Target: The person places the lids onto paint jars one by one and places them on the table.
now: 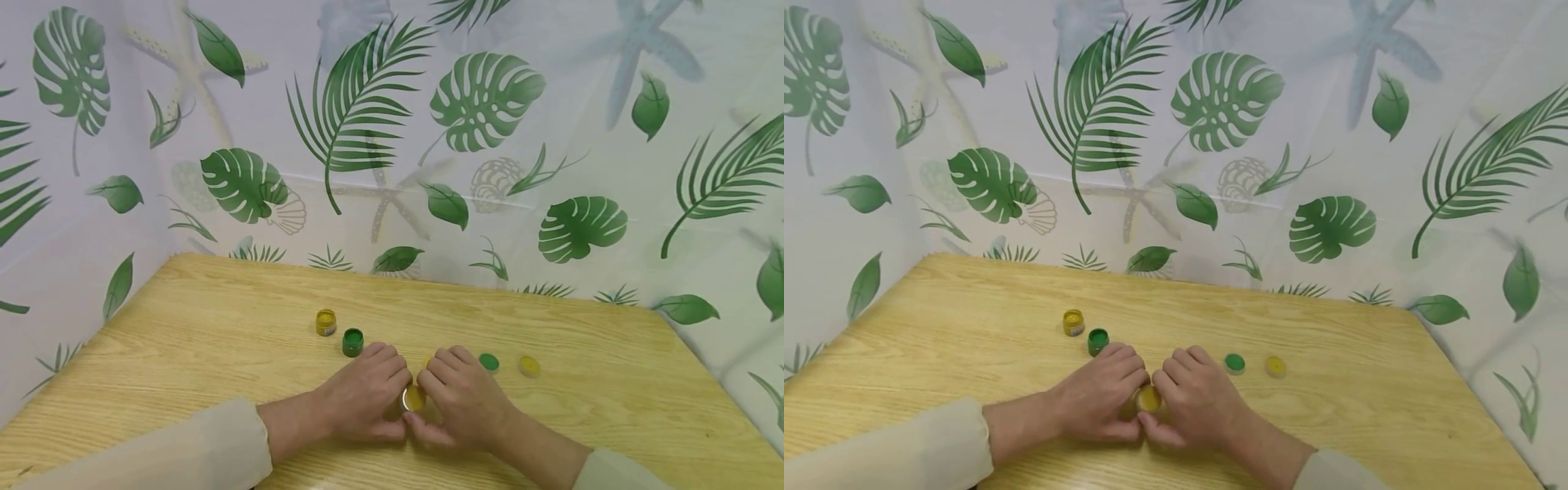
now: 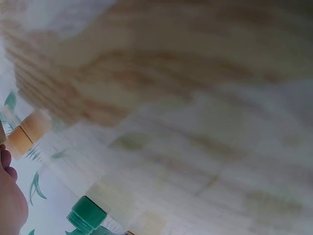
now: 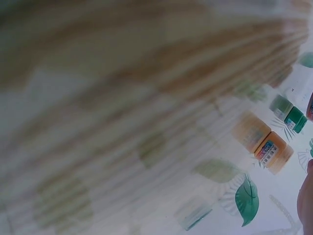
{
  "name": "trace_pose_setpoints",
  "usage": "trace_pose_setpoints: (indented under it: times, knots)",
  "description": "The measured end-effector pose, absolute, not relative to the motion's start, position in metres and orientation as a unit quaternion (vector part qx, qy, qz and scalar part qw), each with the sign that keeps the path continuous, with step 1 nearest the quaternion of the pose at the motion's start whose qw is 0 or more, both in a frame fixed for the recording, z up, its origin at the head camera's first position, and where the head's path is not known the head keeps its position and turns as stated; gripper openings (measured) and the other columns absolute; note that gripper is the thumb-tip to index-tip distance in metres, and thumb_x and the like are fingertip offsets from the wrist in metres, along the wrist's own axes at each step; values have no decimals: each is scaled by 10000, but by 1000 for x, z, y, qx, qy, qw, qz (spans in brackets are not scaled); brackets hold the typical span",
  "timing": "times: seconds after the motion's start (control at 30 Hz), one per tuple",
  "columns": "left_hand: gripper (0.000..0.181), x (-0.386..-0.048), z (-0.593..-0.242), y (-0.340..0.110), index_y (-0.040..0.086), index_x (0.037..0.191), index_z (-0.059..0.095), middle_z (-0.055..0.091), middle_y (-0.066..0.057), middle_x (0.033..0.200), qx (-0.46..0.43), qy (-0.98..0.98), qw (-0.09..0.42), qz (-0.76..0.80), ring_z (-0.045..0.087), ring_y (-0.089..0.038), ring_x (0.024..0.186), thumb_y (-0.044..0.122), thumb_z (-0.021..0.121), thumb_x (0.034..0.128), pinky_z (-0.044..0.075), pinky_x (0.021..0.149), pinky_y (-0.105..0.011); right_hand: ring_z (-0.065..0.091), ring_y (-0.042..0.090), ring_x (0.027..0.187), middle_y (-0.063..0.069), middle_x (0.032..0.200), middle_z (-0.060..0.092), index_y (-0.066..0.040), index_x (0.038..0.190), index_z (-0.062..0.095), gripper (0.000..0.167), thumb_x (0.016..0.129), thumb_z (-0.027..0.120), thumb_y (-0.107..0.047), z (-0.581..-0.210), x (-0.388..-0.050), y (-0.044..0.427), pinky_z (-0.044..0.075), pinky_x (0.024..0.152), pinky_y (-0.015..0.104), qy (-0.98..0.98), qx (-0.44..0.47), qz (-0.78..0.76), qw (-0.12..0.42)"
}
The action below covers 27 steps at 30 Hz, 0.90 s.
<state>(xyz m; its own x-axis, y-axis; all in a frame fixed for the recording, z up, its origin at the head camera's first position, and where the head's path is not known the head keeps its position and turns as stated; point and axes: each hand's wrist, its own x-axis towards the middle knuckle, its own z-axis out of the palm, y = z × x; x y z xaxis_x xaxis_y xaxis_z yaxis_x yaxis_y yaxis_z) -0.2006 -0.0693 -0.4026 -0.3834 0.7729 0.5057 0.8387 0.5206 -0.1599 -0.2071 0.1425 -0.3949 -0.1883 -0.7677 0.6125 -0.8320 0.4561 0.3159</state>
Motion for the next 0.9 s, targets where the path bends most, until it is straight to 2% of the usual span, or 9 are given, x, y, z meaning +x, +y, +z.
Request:
trace_pose_setpoints:
  times: [0.23,0.37,0.57,0.7,0.9]
  knots:
    - [369,-198,-404,-68,156,839,566,509,63,817,-501,-819,276,-53,453,-120,810,495,693,768,408,845,-278,423,158,571,-58,583,401,-164,625,442,524,935,437,-586,-396,-208,141,404,654,326,-752,521,36,402]
    - [362,-197,-403,-68,150,868,578,526,59,836,-493,-823,275,-60,467,-123,824,485,684,782,414,862,-287,449,165,621,-36,657,475,-142,701,532,518,929,429,-595,-394,-207,143,403,668,330,-763,508,48,396]
    - [328,-198,-403,-68,132,913,611,548,60,847,-471,-838,264,-80,463,-118,819,431,672,791,421,857,-291,525,163,750,-26,796,560,-117,880,636,415,925,430,-474,-393,-206,144,439,740,334,-774,521,54,356]
    - [309,-199,-403,-68,137,899,610,535,66,831,-473,-833,274,-84,444,-111,799,416,680,786,413,833,-282,529,164,755,-24,790,553,-113,876,628,397,922,436,-458,-393,-206,143,450,752,336,-772,526,51,353]
    - [313,-199,-402,-68,137,877,598,518,64,816,-478,-825,289,-87,435,-110,790,411,697,763,404,819,-279,503,167,705,-29,742,506,-125,804,567,380,931,445,-462,-393,-207,143,424,701,327,-764,522,60,374]
